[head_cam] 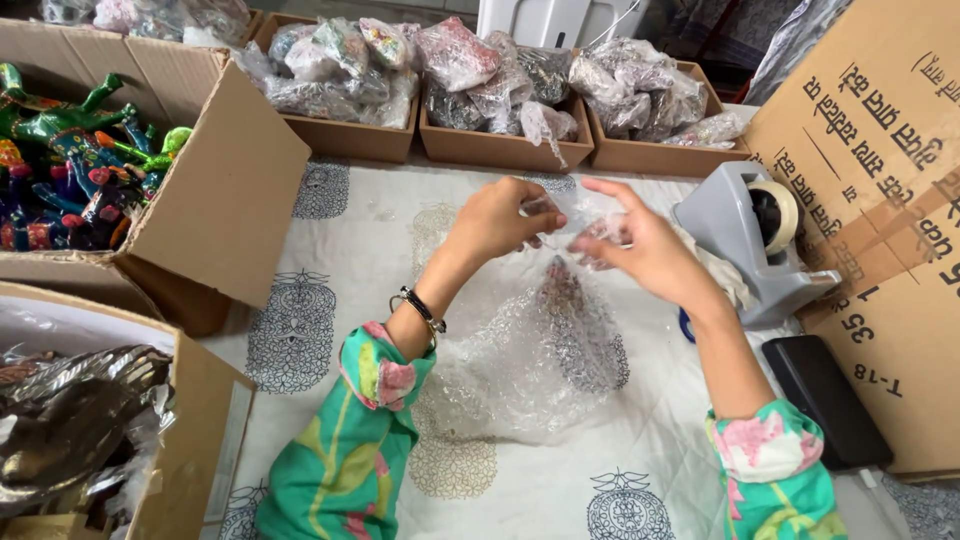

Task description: The person wraps small colorful figurines in bubble wrap at a table, folding the plastic around each item and placing the wrapped pieces into cardboard boxes. They tear pieces of bubble wrap, use scissors to cut the wrap, and reach into a box to pick the next unwrapped figurine.

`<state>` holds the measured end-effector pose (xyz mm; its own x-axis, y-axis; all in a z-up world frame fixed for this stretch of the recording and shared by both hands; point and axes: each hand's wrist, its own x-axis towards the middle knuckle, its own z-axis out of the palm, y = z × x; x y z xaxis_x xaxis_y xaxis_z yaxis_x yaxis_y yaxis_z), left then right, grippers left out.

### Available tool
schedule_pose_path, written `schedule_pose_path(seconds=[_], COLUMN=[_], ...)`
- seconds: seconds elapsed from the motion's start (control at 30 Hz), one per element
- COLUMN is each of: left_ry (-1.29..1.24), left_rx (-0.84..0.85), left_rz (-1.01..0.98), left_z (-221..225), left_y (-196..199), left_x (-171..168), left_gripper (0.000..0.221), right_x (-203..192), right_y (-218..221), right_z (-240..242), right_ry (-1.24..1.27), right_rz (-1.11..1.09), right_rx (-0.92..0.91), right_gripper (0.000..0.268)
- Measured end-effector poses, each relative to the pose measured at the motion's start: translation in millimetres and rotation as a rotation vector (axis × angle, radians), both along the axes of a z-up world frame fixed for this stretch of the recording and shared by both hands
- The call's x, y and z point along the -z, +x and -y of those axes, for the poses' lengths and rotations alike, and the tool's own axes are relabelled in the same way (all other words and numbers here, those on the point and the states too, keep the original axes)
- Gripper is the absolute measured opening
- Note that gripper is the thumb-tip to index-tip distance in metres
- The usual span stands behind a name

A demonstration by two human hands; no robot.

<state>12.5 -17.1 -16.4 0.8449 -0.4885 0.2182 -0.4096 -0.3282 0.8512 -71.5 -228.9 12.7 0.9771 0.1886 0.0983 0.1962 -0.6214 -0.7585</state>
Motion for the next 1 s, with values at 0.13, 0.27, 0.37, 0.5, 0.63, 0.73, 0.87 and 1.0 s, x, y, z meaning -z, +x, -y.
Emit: schedule_pose_path(seconds=[0.13, 0.27, 0.37, 0.5, 0.63, 0.73, 0.87, 1.0], left_ry=[0.052, 0.079, 0.011, 0.001, 0.091, 0.163, 0.152, 0.17], left_rx=[0.066, 0.103, 0.102, 0.052, -0.074, -0.182, -0.232, -0.271], left_rz=[0.023, -0.107, -0.188, -0.294, -0.137, -0.151, -0.245, -0.217], left_z=[-18, -28, -30, -33, -39, -42, -42, -40], left_y=[14, 39, 54, 69, 83, 83, 79, 67], left_x=[-3, 20, 39, 66, 91, 94, 89, 68], left_gripper=[0.023, 0.024, 0.022, 0.027, 0.031, 0.04, 0.043, 0.045], right_x=[8, 16, 31, 46, 66, 75, 50, 22], right_y=[13, 22, 29, 38, 46, 50, 35, 20], right_z=[32, 59, 73, 80, 94, 98, 68, 40], right_ry=[0.217, 0.267, 0.22, 0.169, 0.16, 0.142, 0.006, -0.129], right_rz=[-0.052, -0.138, -0.244, -0.325, -0.387, -0.416, -0.126, 0.135], right_rx=[0.033, 0.108, 0.146, 0.152, 0.167, 0.179, 0.191, 0.137], right_gripper=[0.055, 0.043, 0.04, 0.036, 0.037, 0.038, 0.045, 0.052])
